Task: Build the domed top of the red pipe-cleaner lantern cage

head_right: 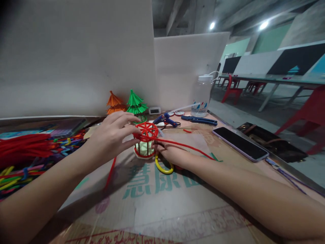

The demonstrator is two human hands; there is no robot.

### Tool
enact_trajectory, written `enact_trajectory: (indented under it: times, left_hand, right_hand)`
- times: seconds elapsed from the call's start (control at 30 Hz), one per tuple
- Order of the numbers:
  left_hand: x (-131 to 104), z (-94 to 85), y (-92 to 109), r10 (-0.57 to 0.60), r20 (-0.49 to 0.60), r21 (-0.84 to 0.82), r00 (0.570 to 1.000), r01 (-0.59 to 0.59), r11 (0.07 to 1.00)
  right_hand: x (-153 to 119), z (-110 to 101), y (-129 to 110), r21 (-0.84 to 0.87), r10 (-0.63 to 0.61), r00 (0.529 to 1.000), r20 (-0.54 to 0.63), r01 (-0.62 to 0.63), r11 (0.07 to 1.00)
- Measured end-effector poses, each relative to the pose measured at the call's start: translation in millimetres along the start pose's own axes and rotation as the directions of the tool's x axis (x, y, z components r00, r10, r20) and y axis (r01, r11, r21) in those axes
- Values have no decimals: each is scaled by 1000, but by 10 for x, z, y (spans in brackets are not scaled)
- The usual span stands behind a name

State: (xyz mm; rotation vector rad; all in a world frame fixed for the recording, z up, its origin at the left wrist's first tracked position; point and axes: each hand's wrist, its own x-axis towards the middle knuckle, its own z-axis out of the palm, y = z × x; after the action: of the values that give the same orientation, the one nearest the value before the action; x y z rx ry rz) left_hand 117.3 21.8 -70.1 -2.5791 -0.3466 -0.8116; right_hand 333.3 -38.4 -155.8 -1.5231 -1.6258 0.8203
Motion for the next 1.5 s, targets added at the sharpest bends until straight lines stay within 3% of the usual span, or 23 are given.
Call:
enact_trajectory:
  times: [0.1,0.27,0.6,0.9,1.23,1.5]
  left_hand:
    - [7,0,11,18,-31,-9,999,-18,1000]
    - [10,11,11,45,-39,9,998,-45,999]
    - [-1,38,-27,95,-57,-4,994,-95,995]
    - [2,14,39,78,-51,9,996,-77,997]
    - [-11,45,93,240,-154,8,959,-242,970]
    - [-17,71,74,231,-150,16,961,-231,973]
  right_hand:
    - [5,6,-11,-52,-8,1000,-23,7,999]
    - [62,-3,30,-282,-149,984,-95,117,952]
    - [17,-8,-25,-344,-173,980,-101,129,930]
    - [73,-20,81,-347,-248,968,-46,218,912]
    - [35,-77,67,-324,-341,939,48,338,884]
    - [73,-53,135,-304,-418,908,38,409,860]
